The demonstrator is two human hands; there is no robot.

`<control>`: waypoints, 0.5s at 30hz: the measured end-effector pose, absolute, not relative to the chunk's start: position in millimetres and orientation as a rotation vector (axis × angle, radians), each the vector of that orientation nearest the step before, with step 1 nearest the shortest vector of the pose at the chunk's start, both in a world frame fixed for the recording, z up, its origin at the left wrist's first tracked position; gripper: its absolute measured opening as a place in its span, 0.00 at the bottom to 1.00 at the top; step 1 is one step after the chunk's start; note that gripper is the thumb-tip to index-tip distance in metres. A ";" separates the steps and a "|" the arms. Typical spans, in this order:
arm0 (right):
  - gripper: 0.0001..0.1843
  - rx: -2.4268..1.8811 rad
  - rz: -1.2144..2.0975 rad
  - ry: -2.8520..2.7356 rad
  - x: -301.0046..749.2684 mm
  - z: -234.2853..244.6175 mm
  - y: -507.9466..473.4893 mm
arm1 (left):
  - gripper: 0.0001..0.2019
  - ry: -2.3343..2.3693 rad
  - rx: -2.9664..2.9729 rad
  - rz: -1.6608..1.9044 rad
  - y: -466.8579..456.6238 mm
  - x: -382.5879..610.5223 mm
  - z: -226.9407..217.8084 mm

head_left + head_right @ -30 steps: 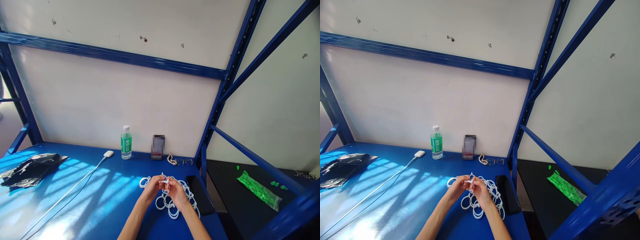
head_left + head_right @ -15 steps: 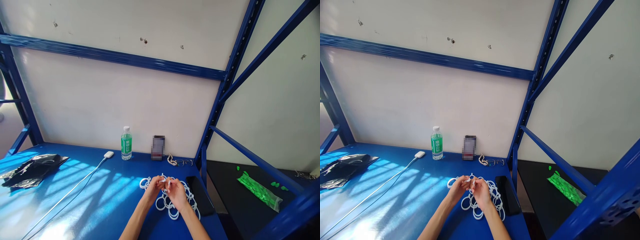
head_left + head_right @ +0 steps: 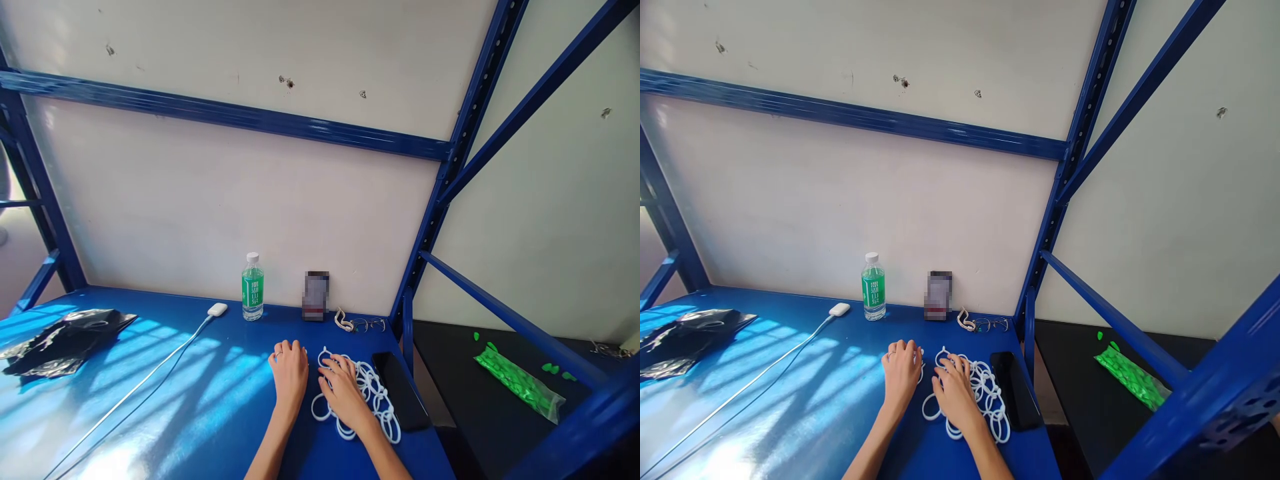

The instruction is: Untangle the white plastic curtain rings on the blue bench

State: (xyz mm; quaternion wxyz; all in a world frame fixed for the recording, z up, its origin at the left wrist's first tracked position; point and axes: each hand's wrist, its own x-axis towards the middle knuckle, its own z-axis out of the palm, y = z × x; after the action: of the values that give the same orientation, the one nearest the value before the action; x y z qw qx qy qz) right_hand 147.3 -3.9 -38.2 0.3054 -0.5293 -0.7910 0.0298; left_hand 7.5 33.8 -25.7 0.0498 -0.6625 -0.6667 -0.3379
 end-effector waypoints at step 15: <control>0.17 -1.193 0.109 -2.131 141.8 -11.6 -11.3 | 0.13 -1.748 -2.324 -1.570 42.1 10.9 -30.5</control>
State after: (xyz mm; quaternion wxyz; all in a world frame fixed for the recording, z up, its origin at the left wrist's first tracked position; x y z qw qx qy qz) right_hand 141.8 -11.3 -11.6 0.3413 -0.4587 -0.8194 0.0419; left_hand 10.9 42.1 -30.5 -0.0814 -0.7010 -0.5272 -0.4734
